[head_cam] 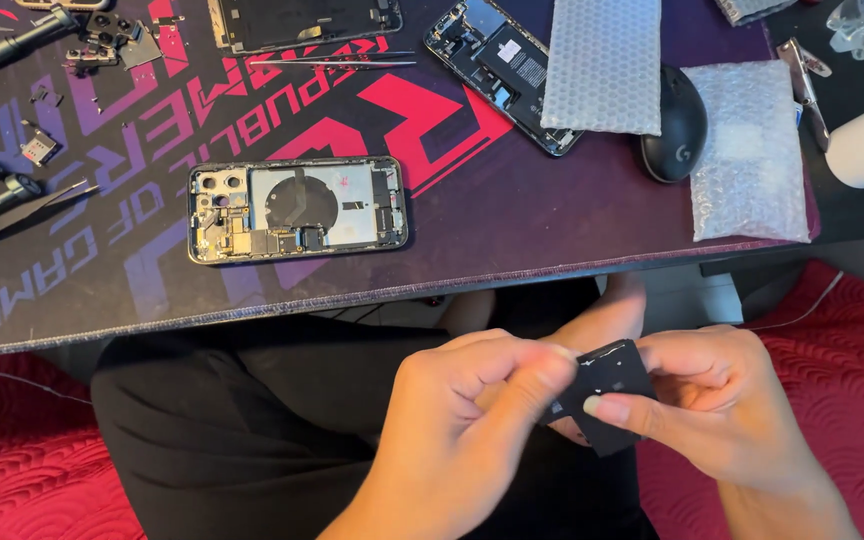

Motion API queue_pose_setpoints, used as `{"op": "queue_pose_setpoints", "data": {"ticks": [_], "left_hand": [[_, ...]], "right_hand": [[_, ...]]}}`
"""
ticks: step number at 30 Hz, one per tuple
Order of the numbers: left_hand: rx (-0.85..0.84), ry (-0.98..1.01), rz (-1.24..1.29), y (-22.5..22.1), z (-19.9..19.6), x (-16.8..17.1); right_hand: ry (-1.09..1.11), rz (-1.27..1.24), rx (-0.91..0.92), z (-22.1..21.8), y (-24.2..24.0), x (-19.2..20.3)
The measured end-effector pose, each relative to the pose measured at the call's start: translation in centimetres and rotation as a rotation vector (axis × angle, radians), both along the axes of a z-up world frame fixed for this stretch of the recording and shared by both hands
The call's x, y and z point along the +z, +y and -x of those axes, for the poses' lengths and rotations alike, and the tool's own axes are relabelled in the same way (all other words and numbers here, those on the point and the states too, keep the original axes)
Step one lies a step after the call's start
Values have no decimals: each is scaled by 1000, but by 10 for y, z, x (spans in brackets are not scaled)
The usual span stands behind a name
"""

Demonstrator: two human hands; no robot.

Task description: The person is reassembling a mobile phone, specifically preparing the battery with adhesive and handling the internal motherboard.

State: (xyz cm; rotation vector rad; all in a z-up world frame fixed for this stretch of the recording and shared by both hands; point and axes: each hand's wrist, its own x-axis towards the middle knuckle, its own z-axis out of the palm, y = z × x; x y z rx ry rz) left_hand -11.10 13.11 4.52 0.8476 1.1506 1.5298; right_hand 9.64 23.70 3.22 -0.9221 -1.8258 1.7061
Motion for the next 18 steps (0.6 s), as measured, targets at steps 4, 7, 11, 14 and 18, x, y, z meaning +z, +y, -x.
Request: {"op": "queue_pose_setpoints", "data": {"ticks": [4, 7, 11, 14, 18], "left_hand": [[21, 200, -170, -9, 9, 2], [184, 521, -254, -15, 10, 15], [301, 695, -344, -21, 1, 16], [333, 819, -393, -24, -4, 21], [318, 1060, -469, -24, -5, 26]], "right_hand": [[-73, -57, -155, -11, -12, -1], [-99, -119, -188, -15, -17, 6], [-129, -130, -252, -16, -26, 7], [-155, -201, -238, -9, -33, 14], [-316, -390, -186, 3, -43, 27]]}}
